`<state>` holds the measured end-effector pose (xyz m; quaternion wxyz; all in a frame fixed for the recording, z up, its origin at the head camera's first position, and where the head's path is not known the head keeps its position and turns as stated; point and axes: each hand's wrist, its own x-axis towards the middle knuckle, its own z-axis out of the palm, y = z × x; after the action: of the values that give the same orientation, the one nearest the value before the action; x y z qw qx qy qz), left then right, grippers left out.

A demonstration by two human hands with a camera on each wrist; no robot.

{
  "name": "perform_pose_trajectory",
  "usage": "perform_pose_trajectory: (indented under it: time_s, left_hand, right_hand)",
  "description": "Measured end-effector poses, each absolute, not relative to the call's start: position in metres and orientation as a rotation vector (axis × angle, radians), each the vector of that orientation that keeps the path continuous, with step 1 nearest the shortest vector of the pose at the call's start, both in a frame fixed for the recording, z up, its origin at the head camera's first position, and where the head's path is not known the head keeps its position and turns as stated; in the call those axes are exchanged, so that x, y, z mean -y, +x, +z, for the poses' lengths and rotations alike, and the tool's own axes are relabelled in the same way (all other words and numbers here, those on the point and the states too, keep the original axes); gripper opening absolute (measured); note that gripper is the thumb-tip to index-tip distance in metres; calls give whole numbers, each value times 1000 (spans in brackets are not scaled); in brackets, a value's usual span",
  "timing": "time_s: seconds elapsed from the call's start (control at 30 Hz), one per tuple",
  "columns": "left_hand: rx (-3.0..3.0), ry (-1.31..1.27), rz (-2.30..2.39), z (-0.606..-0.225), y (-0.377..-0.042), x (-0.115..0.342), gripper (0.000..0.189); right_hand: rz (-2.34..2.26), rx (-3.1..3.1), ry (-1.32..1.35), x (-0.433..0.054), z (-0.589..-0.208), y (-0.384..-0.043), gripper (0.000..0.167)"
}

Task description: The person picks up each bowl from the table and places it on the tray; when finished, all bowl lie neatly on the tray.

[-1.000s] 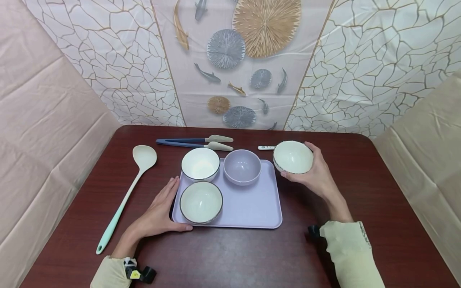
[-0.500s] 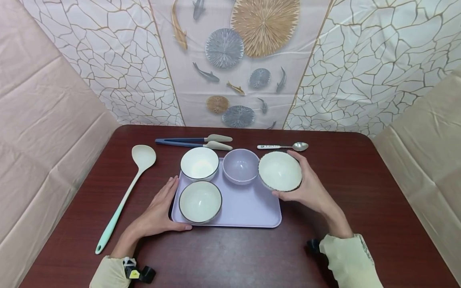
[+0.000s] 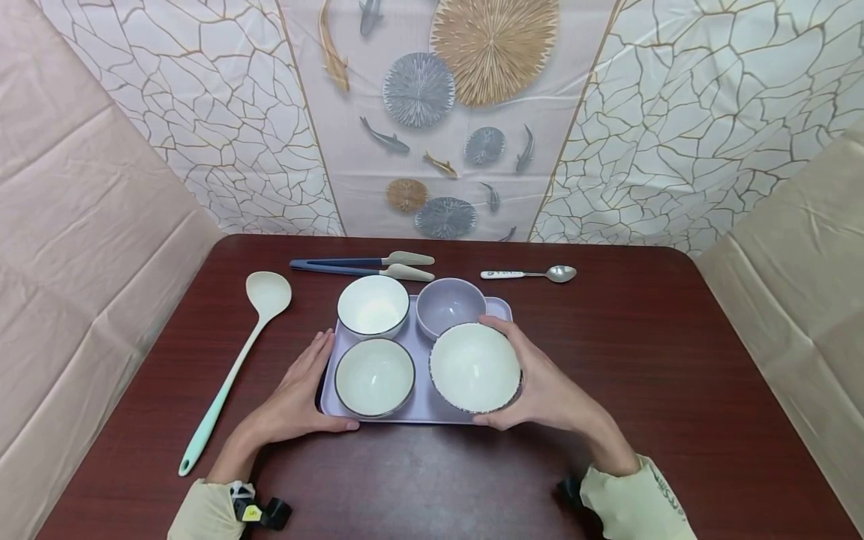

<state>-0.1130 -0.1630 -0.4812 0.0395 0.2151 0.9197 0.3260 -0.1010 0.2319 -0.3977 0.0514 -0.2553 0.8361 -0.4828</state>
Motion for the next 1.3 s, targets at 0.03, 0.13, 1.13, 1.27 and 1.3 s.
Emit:
perform_pose_trajectory:
  time_s: [0.03,0.13,1.13,1.27,1.3]
  left_hand:
    - [-2818,659,1002,-481,-113,163,142]
    - [-2818,658,1000,-481,-113,163,142]
    - [-2831,696,1000,-481,-114,163,142]
    - [-2830,695,1002,-480,-113,163,143]
    - [-2831,693,1003,-480,-113,163,142]
  right_hand:
    - [-1471,-2543,-782,-229,-396,-100,120]
    - [-1481,-2536,-774,-222,-388,-94,118]
    - [-1447,-2496,-814,-211,-415,-92,115]
    - [-1451,-2489,-812,-212,-416,-93,114]
    - [-1452,-2488,-817,-212,-416,-93,114]
